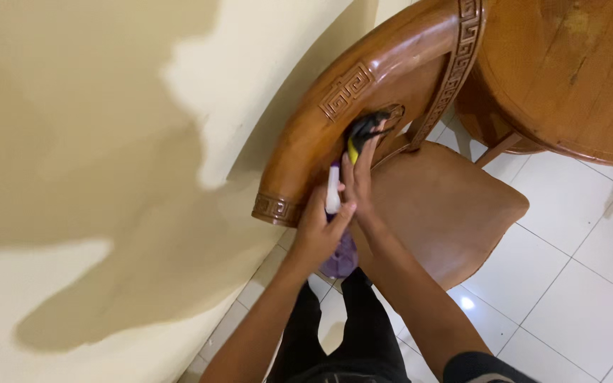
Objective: The person cleans the backrest of a wooden chair using a spray bottle and a yellow cloth. They repeatedly spray the surface and wipe it down, focusing on the carved details and edges of the chair back.
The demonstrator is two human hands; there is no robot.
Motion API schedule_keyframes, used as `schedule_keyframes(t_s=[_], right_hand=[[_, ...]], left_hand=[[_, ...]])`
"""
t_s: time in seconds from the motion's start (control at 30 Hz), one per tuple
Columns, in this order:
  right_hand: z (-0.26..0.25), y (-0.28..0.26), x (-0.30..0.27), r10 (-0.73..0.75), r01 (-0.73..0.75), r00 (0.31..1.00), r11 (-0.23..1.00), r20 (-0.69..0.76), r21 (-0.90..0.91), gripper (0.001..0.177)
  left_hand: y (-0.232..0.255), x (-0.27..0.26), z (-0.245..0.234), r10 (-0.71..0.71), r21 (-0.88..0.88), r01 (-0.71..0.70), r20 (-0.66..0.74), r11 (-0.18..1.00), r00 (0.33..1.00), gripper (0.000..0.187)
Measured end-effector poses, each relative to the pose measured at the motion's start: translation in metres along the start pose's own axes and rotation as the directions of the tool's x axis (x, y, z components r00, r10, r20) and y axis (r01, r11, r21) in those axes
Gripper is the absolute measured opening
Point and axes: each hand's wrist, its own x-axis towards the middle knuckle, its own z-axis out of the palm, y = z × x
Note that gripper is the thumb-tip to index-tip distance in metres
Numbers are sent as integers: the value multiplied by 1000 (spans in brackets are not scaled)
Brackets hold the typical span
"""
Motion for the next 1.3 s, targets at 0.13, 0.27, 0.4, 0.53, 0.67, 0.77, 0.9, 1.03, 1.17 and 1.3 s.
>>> schedule_keyframes(t_s=[0.13, 0.27, 0.4, 0.53, 0.67, 0.77, 0.9, 1.03, 1.17, 1.3], right_hand=[[-7, 10, 19, -65, 64, 998, 997, -18, -50, 68], [1, 10, 27, -62, 66, 991, 997, -116, 30, 61], [13, -26, -18, -69, 75, 996, 987, -47, 145, 62], [12, -31, -1, -133, 142, 988, 983, -78, 115, 64], [1, -11, 39, -63, 57, 984, 998, -168, -39, 63], [16, -15, 26, -61, 108, 975, 971, -214, 213, 68], [17, -19, 10, -108, 108, 986, 994, -125, -3, 69], [1, 0, 19, -164, 152, 982, 981, -94, -124, 70], [4, 18, 25, 41, -18, 986, 990, -159, 142, 71], [25, -3, -7, 73, -47, 989, 980, -132, 192, 76]], left_hand=[[-3, -4, 10, -55, -79, 55, 3, 995, 999, 49], [-12, -8, 13, 41, -142, -43, -19, 989, 999, 54], [-17, -15, 5, 159, -24, -158, 40, 987, 987, 52], [8, -16, -19, 118, 11, -122, 198, 992, 973, 56], [45, -2, -47, 154, 75, -189, 338, 979, 929, 59], [63, 13, -68, 171, 173, -273, 449, 946, 877, 51], [67, 29, -87, 191, 340, -461, 596, 820, 780, 55], [58, 48, -106, 331, 169, -568, 666, 806, 668, 67], [51, 58, -112, 427, 96, -622, 646, 777, 633, 59], [50, 61, -116, 253, 175, -452, 632, 875, 733, 54]])
